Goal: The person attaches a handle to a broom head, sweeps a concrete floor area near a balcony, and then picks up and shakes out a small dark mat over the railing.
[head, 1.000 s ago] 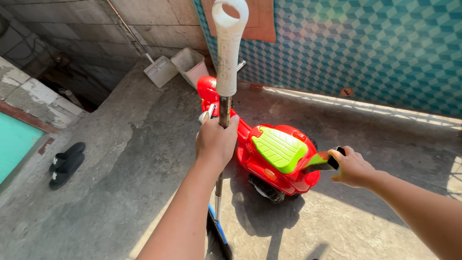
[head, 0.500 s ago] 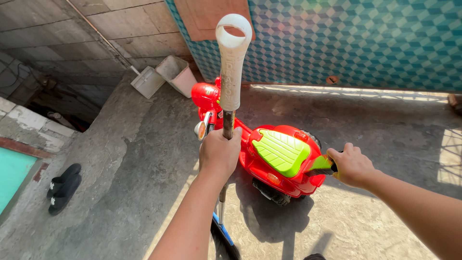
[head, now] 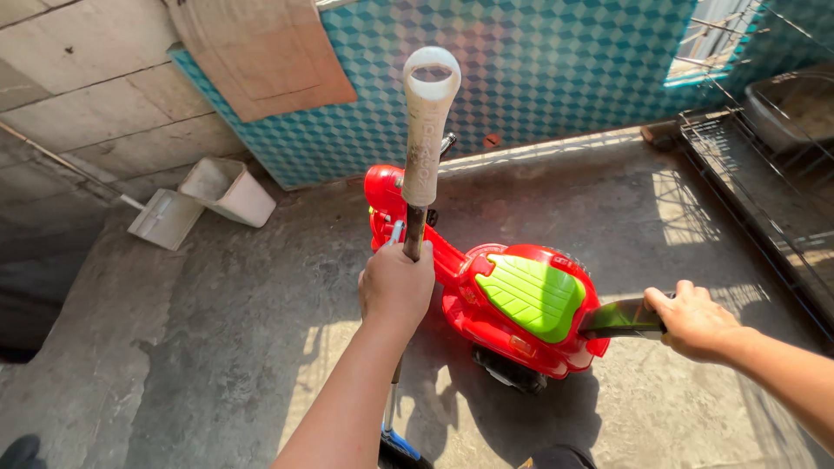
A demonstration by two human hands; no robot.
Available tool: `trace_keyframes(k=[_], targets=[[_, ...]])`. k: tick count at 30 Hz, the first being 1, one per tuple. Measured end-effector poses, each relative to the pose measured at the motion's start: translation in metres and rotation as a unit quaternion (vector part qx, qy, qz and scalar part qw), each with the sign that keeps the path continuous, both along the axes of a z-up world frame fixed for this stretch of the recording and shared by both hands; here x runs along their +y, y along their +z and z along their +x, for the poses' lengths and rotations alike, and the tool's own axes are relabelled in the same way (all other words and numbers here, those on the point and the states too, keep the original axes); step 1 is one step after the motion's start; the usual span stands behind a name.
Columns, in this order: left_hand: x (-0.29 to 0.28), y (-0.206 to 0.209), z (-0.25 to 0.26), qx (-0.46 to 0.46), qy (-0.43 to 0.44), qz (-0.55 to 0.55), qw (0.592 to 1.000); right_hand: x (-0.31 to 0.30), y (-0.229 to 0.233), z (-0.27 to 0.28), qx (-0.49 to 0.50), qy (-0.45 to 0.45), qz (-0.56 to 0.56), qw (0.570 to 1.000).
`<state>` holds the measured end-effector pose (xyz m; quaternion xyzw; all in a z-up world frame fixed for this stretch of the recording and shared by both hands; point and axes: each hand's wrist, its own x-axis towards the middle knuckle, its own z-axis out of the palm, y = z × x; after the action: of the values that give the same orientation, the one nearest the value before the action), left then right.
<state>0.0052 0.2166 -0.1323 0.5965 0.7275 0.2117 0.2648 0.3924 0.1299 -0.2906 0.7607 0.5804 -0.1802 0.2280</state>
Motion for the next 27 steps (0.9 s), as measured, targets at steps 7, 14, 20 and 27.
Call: trace_keyframes(k=[7, 14, 20, 27], targets=[[-0.037, -0.001, 0.011, -0.051, -0.06, -0.002, 0.997, -0.117, 0.002, 0.031, -0.021, -0.048, 0.047, 0.998], [-0.091, 0.005, 0.051, -0.089, -0.123, -0.03, 0.988, -0.242, 0.033, 0.031, -0.032, -0.105, 0.016, 0.994], [-0.148, 0.002, 0.079, -0.089, -0.229, -0.002, 0.969, -0.341, 0.046, 0.028, -0.086, -0.09, 0.037, 0.992], [-0.232, -0.002, 0.092, -0.014, -0.295, -0.035, 0.955, -0.451, 0.065, 0.002, -0.096, -0.142, 0.013, 0.985]])
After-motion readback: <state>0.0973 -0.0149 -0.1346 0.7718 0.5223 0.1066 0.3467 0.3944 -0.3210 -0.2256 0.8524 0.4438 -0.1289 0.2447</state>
